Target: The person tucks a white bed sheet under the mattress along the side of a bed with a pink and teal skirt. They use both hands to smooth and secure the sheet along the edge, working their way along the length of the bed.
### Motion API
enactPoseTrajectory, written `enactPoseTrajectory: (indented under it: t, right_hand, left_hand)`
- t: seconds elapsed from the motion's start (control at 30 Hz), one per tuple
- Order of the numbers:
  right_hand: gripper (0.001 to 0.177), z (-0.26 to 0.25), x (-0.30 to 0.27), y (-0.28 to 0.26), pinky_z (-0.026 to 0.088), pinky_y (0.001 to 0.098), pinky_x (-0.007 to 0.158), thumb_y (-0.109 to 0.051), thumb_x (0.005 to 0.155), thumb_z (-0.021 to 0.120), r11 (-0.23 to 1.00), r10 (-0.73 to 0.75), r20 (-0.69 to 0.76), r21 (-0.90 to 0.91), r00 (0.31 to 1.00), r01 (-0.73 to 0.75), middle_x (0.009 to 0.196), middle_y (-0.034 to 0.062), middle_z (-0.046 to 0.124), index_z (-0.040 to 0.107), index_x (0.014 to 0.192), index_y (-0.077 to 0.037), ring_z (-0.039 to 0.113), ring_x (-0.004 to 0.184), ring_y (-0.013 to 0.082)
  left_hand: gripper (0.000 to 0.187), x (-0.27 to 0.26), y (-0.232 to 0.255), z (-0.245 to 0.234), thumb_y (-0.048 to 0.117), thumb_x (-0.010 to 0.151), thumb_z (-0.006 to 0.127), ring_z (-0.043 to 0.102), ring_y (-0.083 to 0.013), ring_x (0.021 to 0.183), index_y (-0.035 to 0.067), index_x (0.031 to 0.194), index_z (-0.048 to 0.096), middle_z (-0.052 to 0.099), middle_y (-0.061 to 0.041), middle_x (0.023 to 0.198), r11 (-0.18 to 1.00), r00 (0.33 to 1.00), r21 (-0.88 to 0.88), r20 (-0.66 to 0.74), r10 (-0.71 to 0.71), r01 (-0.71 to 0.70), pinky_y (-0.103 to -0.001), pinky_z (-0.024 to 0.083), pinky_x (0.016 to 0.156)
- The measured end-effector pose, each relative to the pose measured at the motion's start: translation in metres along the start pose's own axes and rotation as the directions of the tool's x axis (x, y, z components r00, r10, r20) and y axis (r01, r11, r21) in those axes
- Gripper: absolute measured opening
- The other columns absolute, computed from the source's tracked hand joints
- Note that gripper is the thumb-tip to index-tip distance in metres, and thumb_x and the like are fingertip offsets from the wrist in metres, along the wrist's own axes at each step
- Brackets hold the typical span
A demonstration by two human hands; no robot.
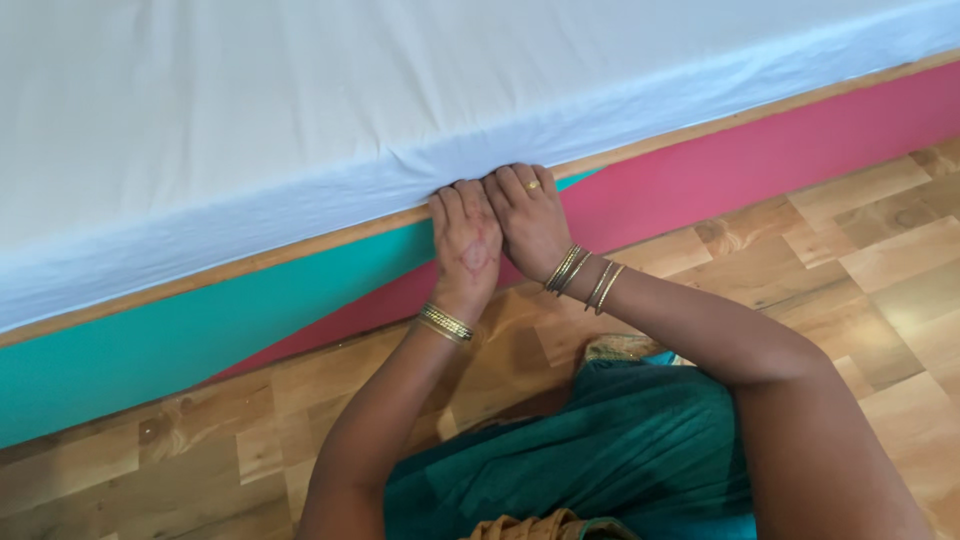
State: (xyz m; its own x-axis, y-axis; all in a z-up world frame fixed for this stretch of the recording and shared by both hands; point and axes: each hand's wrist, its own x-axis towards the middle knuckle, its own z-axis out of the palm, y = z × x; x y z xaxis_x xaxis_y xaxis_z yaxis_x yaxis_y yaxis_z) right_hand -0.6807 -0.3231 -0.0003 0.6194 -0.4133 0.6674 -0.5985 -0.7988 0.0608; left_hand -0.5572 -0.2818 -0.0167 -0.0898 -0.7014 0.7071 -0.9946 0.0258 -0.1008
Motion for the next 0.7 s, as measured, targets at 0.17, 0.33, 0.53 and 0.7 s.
enactPoseTrajectory:
  t: [0.17,0.33,0.53,0.7]
  right_hand:
    - [0.054,-0.002,-0.008,0.0,0.039,0.0493,0.113,-0.012,0.087,0.059,0.987,-0.046,0.051,-0.153,0.998,0.053,0.131,0.0208,0.058,0.056,0.137,0.008,0.052,0.127,0.0358]
    - [0.06,-0.024,-0.026,0.018,0.04,0.0489,0.115,-0.005,0.082,0.059,0.982,-0.152,0.084,-0.098,0.985,0.16,0.136,0.0194,0.058,0.053,0.141,0.003,0.054,0.131,0.0339]
    - [0.032,-0.07,-0.04,0.085,0.05,0.0479,0.094,-0.004,0.088,0.068,0.998,0.059,0.033,-0.002,0.998,-0.059,0.115,0.0132,0.065,0.066,0.12,-0.002,0.062,0.11,0.0346]
    - [0.021,-0.056,-0.033,0.087,0.051,0.0466,0.087,-0.008,0.088,0.071,0.995,0.09,0.024,-0.053,0.996,-0.088,0.107,0.0148,0.063,0.065,0.107,-0.001,0.061,0.103,0.0363]
  left_hand:
    - [0.041,-0.017,-0.011,-0.003,0.005,0.092,0.053,0.053,-0.0392,0.121,-0.01,0.131,0.059,0.057,-0.023,0.128,0.971,0.998,-0.239,-0.06,0.0,-0.014,-0.053,0.041,0.115]
    - [0.064,-0.036,-0.026,-0.031,-0.003,0.085,0.055,0.046,-0.039,0.141,-0.001,0.149,0.05,0.052,-0.019,0.149,0.924,1.0,-0.382,0.01,-0.003,0.007,-0.049,0.037,0.119]
    - [0.064,-0.013,0.011,-0.042,0.01,0.08,0.069,0.041,-0.0413,0.136,-0.005,0.14,0.052,0.051,-0.022,0.141,0.892,0.998,-0.451,0.061,0.003,0.025,-0.058,0.03,0.116]
    - [0.047,0.023,0.055,-0.019,0.009,0.086,0.064,0.047,-0.0365,0.131,-0.006,0.13,0.059,0.054,-0.019,0.133,0.876,0.987,-0.456,-0.035,0.158,-0.156,-0.052,0.04,0.112]
